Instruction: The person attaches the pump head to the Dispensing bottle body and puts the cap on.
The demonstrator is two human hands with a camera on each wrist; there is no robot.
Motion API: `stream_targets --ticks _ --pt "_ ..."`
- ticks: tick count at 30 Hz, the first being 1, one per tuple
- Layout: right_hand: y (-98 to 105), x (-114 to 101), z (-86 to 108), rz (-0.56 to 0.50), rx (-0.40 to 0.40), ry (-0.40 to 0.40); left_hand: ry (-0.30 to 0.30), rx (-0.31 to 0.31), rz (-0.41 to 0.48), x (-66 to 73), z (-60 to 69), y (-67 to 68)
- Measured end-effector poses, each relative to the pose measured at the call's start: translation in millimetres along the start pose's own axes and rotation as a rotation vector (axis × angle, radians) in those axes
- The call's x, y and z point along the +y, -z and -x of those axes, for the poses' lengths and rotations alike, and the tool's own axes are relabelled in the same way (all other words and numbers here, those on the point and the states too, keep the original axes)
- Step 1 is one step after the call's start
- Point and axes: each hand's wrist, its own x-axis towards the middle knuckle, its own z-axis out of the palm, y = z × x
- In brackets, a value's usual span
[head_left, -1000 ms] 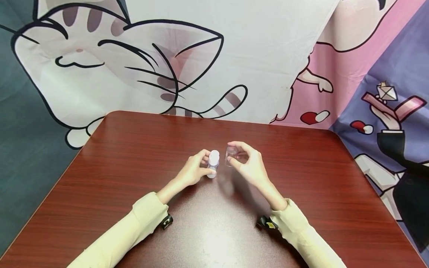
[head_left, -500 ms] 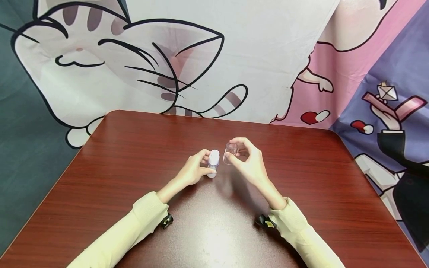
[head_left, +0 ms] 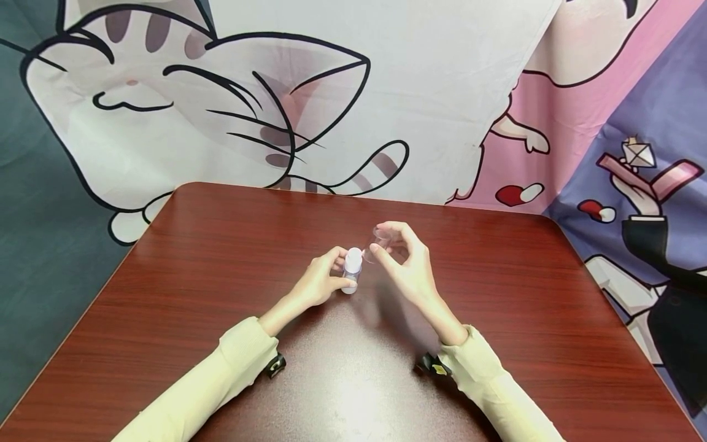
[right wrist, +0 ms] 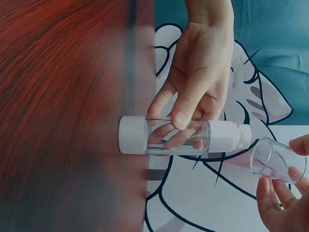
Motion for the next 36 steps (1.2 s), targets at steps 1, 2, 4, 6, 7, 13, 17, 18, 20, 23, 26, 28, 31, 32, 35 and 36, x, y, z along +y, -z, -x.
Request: stream_targets --ticks 1,2,4,6,7,13,17,18,20,23,26,28,31,32,35,36 --pt "-0.7 3.2 -0.6 -0.002 -0.001 0.000 -0.002 0.000 -0.003 0.1 0.0 -0.1" --pt "-1.7 6.9 -1.2 -0.006 -0.002 0.003 -0.001 -0.001 -0.002 0.2 -0.1 -0.2" --pt "-3.9 16.5 -2.4 -0.017 -0.004 0.010 -0.002 -0.002 -0.002 -0.1 -0.2 -0.4" --pt "-6.1 25.1 -3.3 -0.022 -0.007 0.014 -0.003 -0.003 0.002 0.3 0.0 -0.2" --pt "-7.2 29.4 -3.5 -0.024 -0.010 0.018 -0.005 -0.003 0.001 0.2 0.1 -0.2" --pt "-10.4 35.4 -2.8 -0.038 -0.018 0.056 -0.018 -0.002 0.001 0.4 0.7 0.0" --pt "-12.0 36.0 -2.9 -0.050 -0.021 0.068 -0.033 0.000 -0.008 0.1 0.8 -0.2" --pt "-12.3 36.2 -2.7 -0.053 -0.022 0.068 -0.036 0.001 -0.011 0.0 0.8 -0.2" --pt "-12.9 37.0 -2.5 -0.062 -0.030 0.061 -0.042 0.001 -0.014 -0.3 0.6 -0.4" --pt "-13.8 37.2 -2.2 -0.076 -0.044 0.048 -0.046 0.002 -0.012 -0.7 0.3 -0.6" --pt "-14.8 37.0 -2.1 -0.079 -0.056 0.042 -0.046 0.006 -0.013 -0.6 0.3 -0.6" --pt "-15.4 37.1 -1.9 -0.070 -0.064 0.047 -0.044 0.008 -0.017 -0.7 0.3 -0.5" --pt "-16.5 38.3 -1.7 -0.051 -0.081 0.064 -0.040 0.009 -0.023 -1.0 0.5 -0.3" --pt "-16.9 39.3 -1.6 -0.042 -0.086 0.069 -0.038 0.008 -0.024 -1.0 0.5 -0.3" --pt "-18.3 40.9 -1.1 -0.021 -0.100 0.077 -0.031 0.005 -0.022 -1.4 0.4 -0.2" --pt "-18.7 41.2 -1.0 -0.016 -0.104 0.077 -0.031 0.004 -0.025 -1.6 0.3 -0.2"
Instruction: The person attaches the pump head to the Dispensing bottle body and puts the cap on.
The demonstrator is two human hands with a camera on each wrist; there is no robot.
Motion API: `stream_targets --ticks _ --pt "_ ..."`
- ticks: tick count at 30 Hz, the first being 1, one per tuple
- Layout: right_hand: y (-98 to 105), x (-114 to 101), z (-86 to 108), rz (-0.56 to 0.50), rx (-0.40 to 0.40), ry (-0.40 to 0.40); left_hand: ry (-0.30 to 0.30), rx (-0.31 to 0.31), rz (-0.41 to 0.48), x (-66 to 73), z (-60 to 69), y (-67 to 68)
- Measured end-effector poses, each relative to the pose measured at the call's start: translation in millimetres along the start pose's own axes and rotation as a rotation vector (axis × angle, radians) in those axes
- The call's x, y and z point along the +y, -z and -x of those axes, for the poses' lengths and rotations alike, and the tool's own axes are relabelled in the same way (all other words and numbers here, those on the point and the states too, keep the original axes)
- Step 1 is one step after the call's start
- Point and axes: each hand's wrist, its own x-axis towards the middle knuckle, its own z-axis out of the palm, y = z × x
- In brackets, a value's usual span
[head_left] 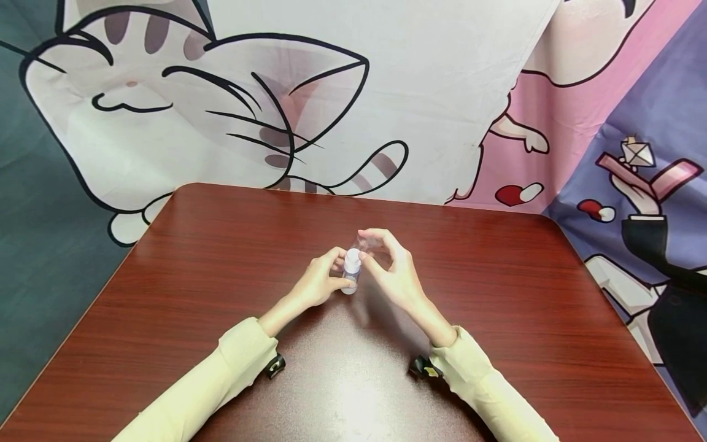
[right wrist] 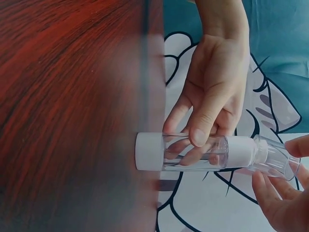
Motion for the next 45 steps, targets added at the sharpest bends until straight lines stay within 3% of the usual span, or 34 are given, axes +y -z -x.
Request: stream_targets --ticks 6,11,29,40,45 --pt "-1.8 1.3 0.6 0.011 -0.036 -0.012 0.027 -0.012 0.006 -1.0 -0.9 0.1" --pt "-2.2 3.4 1.5 0.043 -0.069 -0.013 0.016 -0.016 0.001 -0.7 -1.1 1.0" --pt "-7.6 11.1 5.1 0.041 -0.081 0.031 0.023 -0.021 0.002 -1.0 -2.4 1.0" --pt "-5.2 13.4 4.3 0.121 -0.113 0.157 0.045 -0.034 -0.010 -0.4 -2.9 1.5" --pt "-5.1 15.0 5.0 0.152 -0.117 0.185 0.028 -0.037 -0.030 -0.3 -2.6 2.2"
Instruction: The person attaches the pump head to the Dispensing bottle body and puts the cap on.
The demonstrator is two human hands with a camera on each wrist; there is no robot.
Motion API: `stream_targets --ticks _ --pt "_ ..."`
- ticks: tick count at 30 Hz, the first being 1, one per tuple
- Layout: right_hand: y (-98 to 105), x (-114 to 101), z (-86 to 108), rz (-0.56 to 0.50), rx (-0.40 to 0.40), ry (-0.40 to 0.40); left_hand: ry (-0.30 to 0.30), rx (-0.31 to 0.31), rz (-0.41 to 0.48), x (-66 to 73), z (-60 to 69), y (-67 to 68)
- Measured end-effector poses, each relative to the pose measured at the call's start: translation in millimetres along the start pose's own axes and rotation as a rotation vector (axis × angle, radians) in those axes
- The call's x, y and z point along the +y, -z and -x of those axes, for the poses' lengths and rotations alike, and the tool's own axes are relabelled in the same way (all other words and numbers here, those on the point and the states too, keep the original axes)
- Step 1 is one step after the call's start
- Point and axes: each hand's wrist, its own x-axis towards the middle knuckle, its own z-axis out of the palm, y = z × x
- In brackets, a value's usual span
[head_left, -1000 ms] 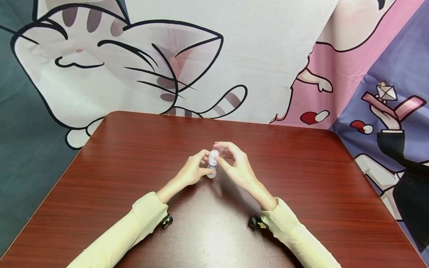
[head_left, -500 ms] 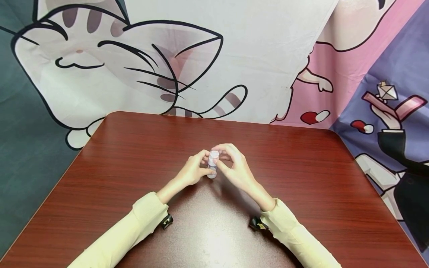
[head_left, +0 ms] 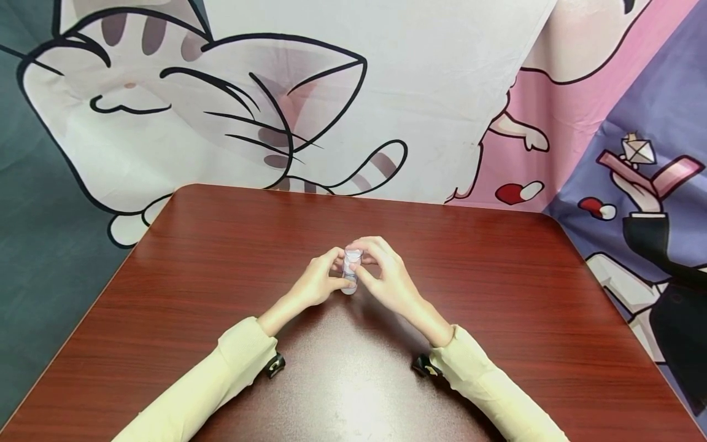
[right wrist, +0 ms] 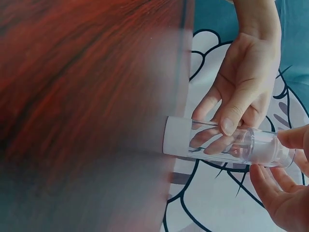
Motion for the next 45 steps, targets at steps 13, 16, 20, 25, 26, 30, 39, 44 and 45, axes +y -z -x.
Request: stream_targets --ticks 13,16,20,25,26,30,39,44,45 --pt "2.4 -15.0 -5.0 0.006 0.019 0.098 -0.013 0.004 0.000 0.6 1.4 0.6" --pt "5.7 -25.1 -6.8 -0.008 0.020 0.094 -0.020 0.007 0.003 1.5 1.8 0.8" --pt "6.3 -27.2 -7.5 -0.016 0.029 0.079 -0.025 0.011 0.004 1.8 1.8 0.7" --pt "1.0 -13.9 -4.4 0.000 0.043 0.060 -0.029 0.010 -0.007 1.0 1.8 0.5" --pt "-0.7 -8.8 -3.4 0.004 0.045 0.060 -0.032 0.011 -0.010 0.5 1.7 0.4" --pt "-4.3 7.1 -0.5 0.003 0.038 0.067 -0.034 0.022 -0.010 0.6 2.4 -0.6" --pt "-1.1 10.5 5.4 0.077 0.034 0.146 -0.040 -0.011 -0.009 3.4 3.0 -5.3" --pt "-1.7 10.9 1.4 0.073 0.021 0.154 -0.040 0.004 -0.009 2.6 1.8 -2.9" --pt "-1.9 11.4 0.4 0.070 0.020 0.156 -0.038 0.006 -0.008 2.3 1.5 -2.4"
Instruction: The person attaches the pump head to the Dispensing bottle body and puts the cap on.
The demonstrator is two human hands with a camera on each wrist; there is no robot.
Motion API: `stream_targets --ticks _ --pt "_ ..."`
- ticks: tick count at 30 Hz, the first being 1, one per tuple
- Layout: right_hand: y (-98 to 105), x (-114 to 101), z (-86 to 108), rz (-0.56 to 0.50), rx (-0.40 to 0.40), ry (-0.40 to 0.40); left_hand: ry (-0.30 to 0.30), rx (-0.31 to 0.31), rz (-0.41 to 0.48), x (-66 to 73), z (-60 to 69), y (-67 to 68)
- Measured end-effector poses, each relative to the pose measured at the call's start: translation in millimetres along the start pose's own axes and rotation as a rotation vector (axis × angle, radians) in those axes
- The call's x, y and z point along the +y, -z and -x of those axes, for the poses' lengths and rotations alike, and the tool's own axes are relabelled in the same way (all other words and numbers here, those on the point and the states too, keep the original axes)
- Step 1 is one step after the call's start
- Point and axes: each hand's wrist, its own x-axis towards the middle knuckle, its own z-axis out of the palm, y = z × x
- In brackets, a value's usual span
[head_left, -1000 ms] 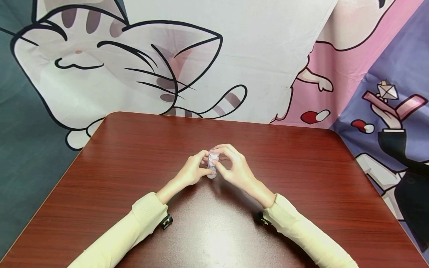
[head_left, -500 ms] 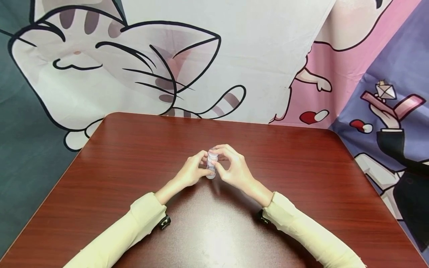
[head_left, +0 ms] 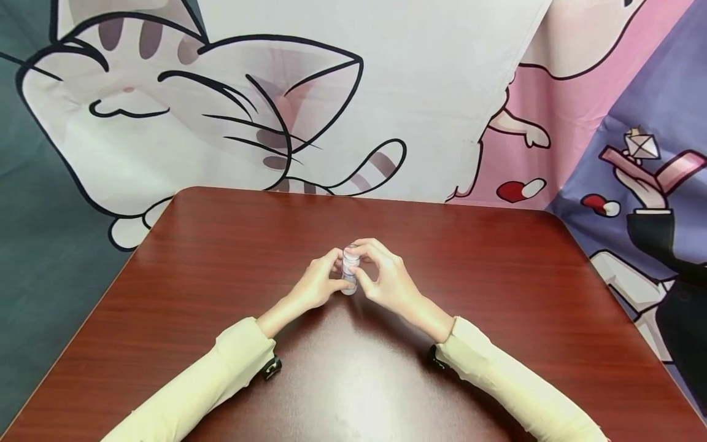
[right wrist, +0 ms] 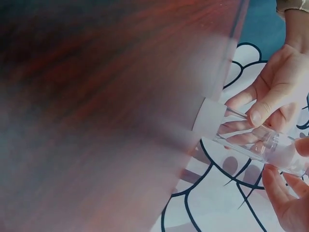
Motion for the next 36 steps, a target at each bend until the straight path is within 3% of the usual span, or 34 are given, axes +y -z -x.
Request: stream_targets --ticks 12,24,30,36 --pt "0.5 -1.4 -4.8 -0.019 -0.030 -0.019 0.012 0.031 -0.039 -2.5 -2.4 1.0" --pt "-0.3 -1.1 -6.2 0.189 -0.042 0.016 0.042 0.054 -0.037 -5.6 -3.0 -0.1" --pt "-3.6 -2.5 -3.7 0.230 -0.130 -0.075 0.074 0.062 -0.024 -6.4 -1.4 1.1" --pt "2.6 -0.6 1.4 0.226 -0.212 -0.151 0.058 0.068 0.027 -7.0 6.7 -1.4"
